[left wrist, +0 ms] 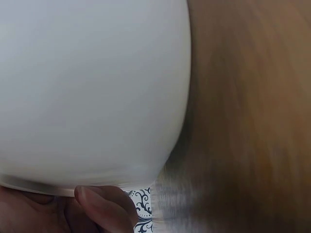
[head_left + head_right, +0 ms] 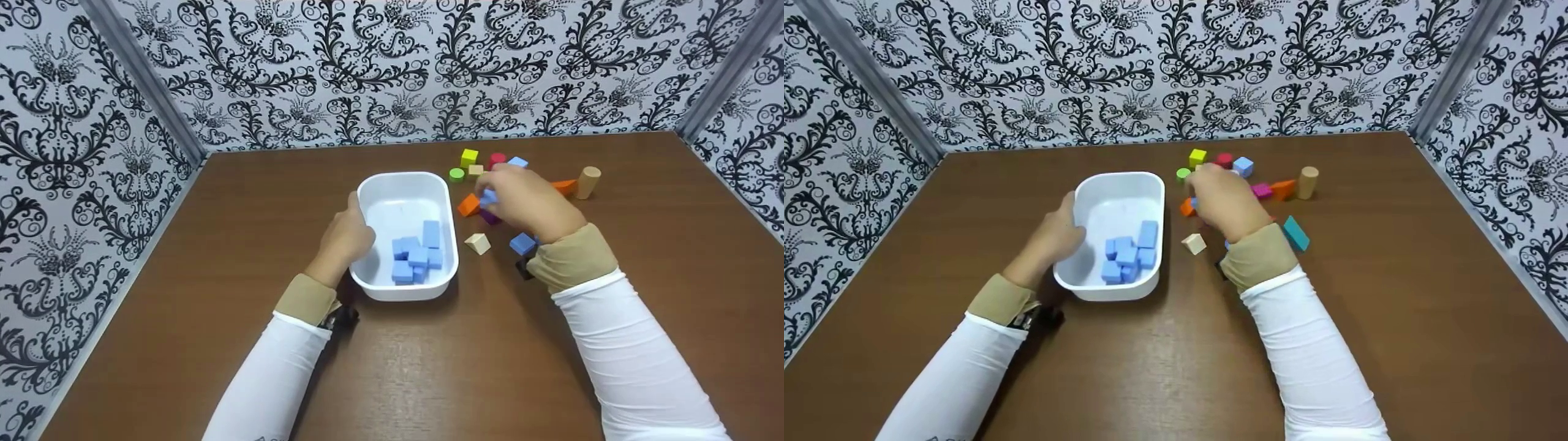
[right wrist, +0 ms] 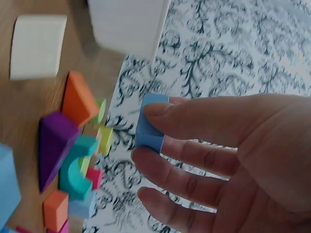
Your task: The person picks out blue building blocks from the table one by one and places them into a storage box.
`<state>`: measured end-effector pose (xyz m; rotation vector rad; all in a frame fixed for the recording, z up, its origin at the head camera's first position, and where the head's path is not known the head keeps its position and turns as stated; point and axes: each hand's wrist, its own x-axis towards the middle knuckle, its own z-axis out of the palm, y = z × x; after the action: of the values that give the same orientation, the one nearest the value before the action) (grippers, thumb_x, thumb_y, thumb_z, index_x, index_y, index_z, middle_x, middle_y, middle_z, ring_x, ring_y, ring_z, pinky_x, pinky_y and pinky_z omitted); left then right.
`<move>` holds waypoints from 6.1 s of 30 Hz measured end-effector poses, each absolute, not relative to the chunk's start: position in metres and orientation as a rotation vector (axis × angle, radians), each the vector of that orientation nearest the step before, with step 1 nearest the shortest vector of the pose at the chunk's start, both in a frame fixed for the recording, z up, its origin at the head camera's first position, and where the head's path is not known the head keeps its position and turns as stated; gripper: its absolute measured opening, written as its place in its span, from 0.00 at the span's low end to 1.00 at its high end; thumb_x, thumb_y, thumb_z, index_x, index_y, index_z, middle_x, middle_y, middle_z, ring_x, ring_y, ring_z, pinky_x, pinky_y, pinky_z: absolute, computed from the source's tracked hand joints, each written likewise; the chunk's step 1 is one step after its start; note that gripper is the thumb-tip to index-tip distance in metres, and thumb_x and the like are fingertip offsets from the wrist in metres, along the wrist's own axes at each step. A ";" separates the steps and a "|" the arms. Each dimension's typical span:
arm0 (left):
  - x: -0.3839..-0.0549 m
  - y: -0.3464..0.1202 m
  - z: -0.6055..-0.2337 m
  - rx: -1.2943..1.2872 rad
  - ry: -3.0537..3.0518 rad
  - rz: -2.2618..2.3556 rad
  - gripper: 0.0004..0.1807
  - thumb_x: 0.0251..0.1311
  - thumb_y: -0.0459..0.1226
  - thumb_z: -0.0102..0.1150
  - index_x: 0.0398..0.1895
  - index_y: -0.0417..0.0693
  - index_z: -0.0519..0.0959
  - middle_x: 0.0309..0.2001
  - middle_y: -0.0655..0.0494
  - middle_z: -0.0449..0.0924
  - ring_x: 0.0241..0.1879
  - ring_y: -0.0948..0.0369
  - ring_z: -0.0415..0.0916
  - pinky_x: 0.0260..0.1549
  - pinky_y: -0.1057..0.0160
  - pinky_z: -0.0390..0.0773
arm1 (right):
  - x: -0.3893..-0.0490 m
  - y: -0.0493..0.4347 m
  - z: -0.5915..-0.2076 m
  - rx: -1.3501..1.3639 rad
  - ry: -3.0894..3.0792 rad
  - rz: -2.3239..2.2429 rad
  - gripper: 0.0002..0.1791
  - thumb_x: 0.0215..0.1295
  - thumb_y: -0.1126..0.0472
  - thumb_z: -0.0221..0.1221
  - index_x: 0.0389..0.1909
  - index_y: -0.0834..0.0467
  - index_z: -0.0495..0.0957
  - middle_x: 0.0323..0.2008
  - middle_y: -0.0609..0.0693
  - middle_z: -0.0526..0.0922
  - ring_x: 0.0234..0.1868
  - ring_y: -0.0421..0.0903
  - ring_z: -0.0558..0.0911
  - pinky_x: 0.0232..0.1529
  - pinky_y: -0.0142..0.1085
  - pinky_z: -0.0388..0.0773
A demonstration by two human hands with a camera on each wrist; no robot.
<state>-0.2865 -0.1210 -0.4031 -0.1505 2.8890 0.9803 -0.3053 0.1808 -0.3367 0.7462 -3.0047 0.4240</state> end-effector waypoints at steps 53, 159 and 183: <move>-0.289 -0.122 -0.405 -0.158 2.926 0.952 0.46 0.69 0.33 0.51 0.87 0.44 0.44 0.68 0.34 0.76 0.57 0.44 0.80 0.57 0.43 0.80 | -0.276 0.095 -0.372 1.185 -2.867 0.392 0.15 0.70 0.63 0.70 0.55 0.56 0.88 0.49 0.55 0.85 0.48 0.52 0.87 0.56 0.46 0.85; -0.290 -0.120 -0.406 -0.179 2.896 0.987 0.46 0.70 0.32 0.49 0.88 0.44 0.42 0.70 0.35 0.75 0.61 0.47 0.79 0.57 0.45 0.80 | -0.419 0.247 -0.375 0.468 -3.132 0.402 0.22 0.72 0.64 0.59 0.65 0.66 0.78 0.62 0.73 0.72 0.62 0.74 0.74 0.67 0.67 0.69; -0.289 -0.121 -0.404 -0.149 2.924 0.945 0.45 0.70 0.31 0.49 0.87 0.42 0.43 0.64 0.34 0.79 0.53 0.47 0.81 0.52 0.45 0.83 | -0.403 0.242 -0.355 0.438 -3.067 0.401 0.20 0.63 0.69 0.57 0.55 0.66 0.83 0.57 0.72 0.81 0.53 0.70 0.78 0.54 0.63 0.75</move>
<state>-0.2888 -0.1206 -0.4036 -0.1485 2.9237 0.9449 -0.4029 0.2421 -0.3553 0.4385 -3.0671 0.4012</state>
